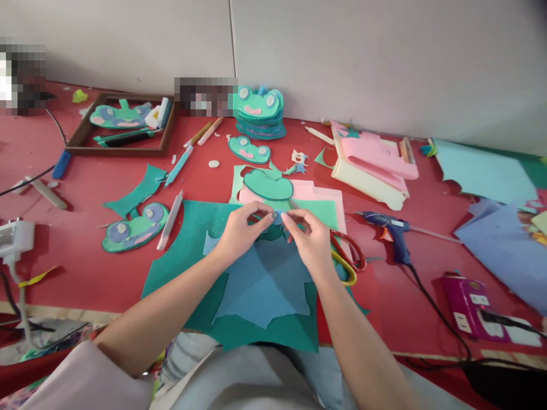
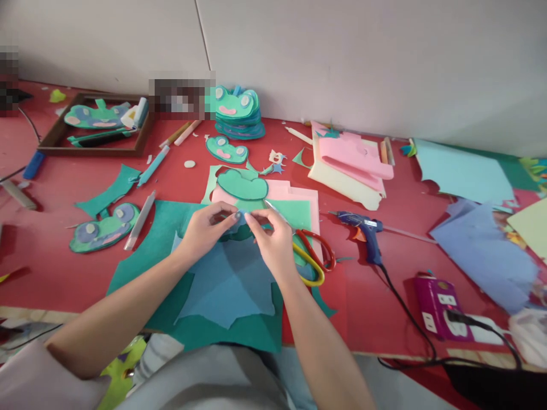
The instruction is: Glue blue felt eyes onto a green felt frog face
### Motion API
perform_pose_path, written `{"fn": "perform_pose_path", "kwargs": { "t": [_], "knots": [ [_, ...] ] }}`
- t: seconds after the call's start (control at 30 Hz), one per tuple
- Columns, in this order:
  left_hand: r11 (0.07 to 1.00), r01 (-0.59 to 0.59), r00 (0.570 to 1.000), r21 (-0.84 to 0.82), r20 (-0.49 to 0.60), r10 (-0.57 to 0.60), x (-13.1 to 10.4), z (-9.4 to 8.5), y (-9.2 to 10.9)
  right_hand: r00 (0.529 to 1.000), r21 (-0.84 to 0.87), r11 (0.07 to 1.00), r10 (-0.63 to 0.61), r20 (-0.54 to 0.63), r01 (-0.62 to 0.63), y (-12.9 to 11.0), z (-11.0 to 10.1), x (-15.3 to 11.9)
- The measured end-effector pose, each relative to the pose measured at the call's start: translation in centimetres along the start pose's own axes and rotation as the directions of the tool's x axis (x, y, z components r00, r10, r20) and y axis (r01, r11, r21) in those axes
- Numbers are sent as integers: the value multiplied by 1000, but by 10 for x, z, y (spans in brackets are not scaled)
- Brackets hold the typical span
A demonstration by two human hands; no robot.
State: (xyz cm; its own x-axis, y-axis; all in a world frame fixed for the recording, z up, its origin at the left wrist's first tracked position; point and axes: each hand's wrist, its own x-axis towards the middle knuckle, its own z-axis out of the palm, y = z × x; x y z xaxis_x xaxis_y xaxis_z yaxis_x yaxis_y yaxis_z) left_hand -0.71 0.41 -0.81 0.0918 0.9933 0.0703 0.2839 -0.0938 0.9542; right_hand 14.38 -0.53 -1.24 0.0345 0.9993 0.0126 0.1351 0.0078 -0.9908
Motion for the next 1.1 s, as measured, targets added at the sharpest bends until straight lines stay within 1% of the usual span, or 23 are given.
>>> {"fn": "perform_pose_path", "kwargs": {
  "t": [0.23, 0.33, 0.43, 0.53, 0.67, 0.83, 0.93, 1.03, 1.1],
  "knots": [
    [1000, 17, 999, -2, 42, -17, 1, -1, -2, 1000, -41, 999, -12, -12, 12, 0, -1, 0],
    [999, 45, 999, -27, 19, -45, 1, -1, -3, 1000, -8, 1000, -7, -27, 7, 2, -1, 0],
    [996, 50, 998, -71, -31, -52, 1, -1, -6, 999, 39, 999, 5, -36, -4, 4, -1, 2],
    [993, 38, 998, -114, -54, -45, 2, -1, -8, 1000, 39, 999, 1, -7, 0, 5, 0, 3],
    [986, 68, 997, -151, -16, -71, 2, 0, -9, 999, 8, 1000, -8, 34, 8, 5, 0, 4],
    [984, 104, 994, -142, 31, -100, 1, 1, -8, 1000, -26, 1000, 13, 24, -12, 6, -1, 4],
    [983, 106, 994, -148, 24, -104, 2, 1, -8, 1000, -8, 1000, 6, 11, -5, 7, 0, 5],
    [980, 110, 993, -167, -14, -114, 3, 0, -9, 998, -31, 999, -42, -55, 40, 1, -8, 5],
    [979, 109, 993, -173, -33, -117, 4, -1, -9, 988, -170, 981, -107, -110, 87, -6, -23, 2]
  ]
}}
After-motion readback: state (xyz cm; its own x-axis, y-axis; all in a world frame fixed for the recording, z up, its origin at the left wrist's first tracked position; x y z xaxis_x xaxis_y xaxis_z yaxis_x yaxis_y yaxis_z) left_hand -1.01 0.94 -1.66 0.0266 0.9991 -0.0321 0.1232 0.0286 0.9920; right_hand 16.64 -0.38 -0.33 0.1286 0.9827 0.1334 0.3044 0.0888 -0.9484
